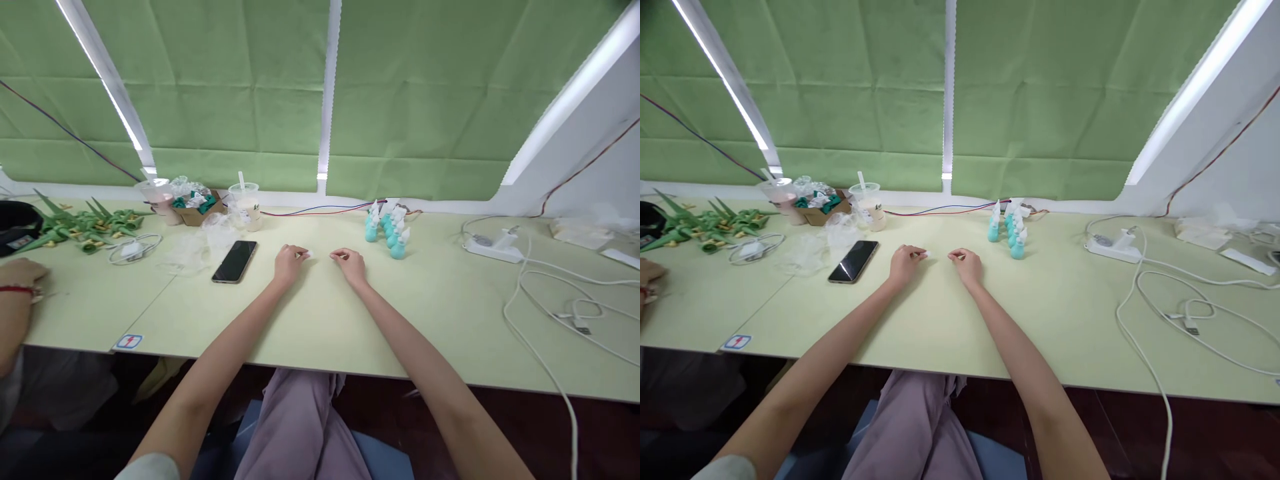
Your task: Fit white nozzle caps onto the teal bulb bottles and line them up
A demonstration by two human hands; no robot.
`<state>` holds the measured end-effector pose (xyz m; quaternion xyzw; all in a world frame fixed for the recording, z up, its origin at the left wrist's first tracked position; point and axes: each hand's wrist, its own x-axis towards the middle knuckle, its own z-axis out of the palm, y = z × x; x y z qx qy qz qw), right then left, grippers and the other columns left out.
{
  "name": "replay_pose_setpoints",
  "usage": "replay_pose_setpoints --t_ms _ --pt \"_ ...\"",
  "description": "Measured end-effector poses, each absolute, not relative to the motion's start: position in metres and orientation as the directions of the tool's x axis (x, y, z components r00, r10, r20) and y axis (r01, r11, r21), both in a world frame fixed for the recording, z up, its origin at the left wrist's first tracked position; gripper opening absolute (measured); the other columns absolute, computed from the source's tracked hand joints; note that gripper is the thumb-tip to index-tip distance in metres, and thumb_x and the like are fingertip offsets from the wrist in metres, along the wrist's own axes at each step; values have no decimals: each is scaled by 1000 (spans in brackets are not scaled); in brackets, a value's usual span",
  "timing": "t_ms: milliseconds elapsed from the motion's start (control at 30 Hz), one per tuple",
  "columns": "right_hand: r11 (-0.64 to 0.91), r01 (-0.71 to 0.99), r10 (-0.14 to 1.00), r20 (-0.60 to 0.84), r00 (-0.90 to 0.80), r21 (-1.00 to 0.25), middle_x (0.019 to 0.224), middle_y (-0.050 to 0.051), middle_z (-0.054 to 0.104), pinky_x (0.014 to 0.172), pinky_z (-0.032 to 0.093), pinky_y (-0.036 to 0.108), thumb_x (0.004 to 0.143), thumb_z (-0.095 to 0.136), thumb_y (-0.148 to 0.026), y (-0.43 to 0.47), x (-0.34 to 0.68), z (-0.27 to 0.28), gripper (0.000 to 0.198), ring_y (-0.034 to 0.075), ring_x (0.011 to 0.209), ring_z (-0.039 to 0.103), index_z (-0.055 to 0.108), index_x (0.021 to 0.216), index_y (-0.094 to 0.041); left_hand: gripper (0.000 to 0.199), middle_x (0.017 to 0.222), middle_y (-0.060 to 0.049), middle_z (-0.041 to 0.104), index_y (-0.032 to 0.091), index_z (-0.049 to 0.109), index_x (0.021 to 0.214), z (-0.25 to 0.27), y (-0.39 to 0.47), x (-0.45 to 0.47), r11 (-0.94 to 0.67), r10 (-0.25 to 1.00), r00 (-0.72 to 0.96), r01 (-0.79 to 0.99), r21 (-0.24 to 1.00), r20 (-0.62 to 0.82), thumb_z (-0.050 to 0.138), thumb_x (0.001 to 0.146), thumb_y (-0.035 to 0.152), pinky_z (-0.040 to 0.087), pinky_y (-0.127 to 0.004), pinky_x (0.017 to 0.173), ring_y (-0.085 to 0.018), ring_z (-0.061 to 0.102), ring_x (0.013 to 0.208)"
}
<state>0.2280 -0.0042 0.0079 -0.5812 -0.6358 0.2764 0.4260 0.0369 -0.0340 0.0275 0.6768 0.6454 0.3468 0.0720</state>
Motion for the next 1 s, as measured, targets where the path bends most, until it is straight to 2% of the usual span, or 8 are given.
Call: replay_pose_setpoints --t_ms 133,200,267,400,467,667,833,1000 --pt "119 572 979 191 67 -812 87 -3 73 71 43 25 76 66 -29 26 225 28 7 15 78 62 72 78 -26 16 87 -2 72 22 73 89 61 -4 39 -130 925 -85 844 520 371 63 84 33 44 -29 77 -20 57 91" --pt "152 637 963 258 76 -756 89 -2 73 71 43 25 78 65 -28 48 221 40 8 16 81 63 72 80 -26 16 93 -3 71 22 72 92 79 20 43 -129 923 -49 895 426 383 61 85 31 44 -28 81 -20 56 99" --pt "145 712 949 300 96 -687 91 -1 73 71 43 25 81 63 -27 69 213 47 10 17 85 64 72 83 -26 20 100 -6 70 21 70 100 92 47 47 -90 959 13 960 266 282 56 88 25 44 -29 86 -22 54 108" --pt "105 846 941 329 86 -523 91 5 72 70 43 26 87 54 -20 100 193 42 18 19 86 65 72 89 -24 19 100 -15 69 12 72 93 95 90 56 -62 985 30 981 184 170 59 80 9 47 -31 82 -24 62 97" --pt "129 849 933 353 72 -513 90 7 72 70 43 27 87 52 -18 114 185 33 20 20 86 66 72 87 -23 21 96 -15 69 12 73 88 88 108 57 -67 987 42 984 164 152 57 78 4 48 -31 81 -24 63 96" --pt "234 806 919 395 1 -545 96 6 73 72 45 29 85 51 -14 151 175 7 26 21 90 66 67 103 -24 23 99 -13 70 16 73 88 62 148 44 -90 984 58 979 183 170 55 78 5 48 -29 80 -23 63 99" --pt "295 799 904 425 -56 -524 93 6 73 74 44 29 84 50 -13 158 176 0 28 21 89 65 65 105 -25 18 97 -9 70 17 71 93 45 161 34 -119 984 77 954 276 157 58 80 17 47 -28 79 -21 63 95" --pt "309 766 914 399 -75 -564 93 3 73 76 44 29 82 54 -13 159 177 -2 29 20 92 64 63 106 -26 19 99 -7 70 18 69 96 35 163 34 -121 988 80 934 337 134 58 80 20 47 -26 76 -19 64 91"
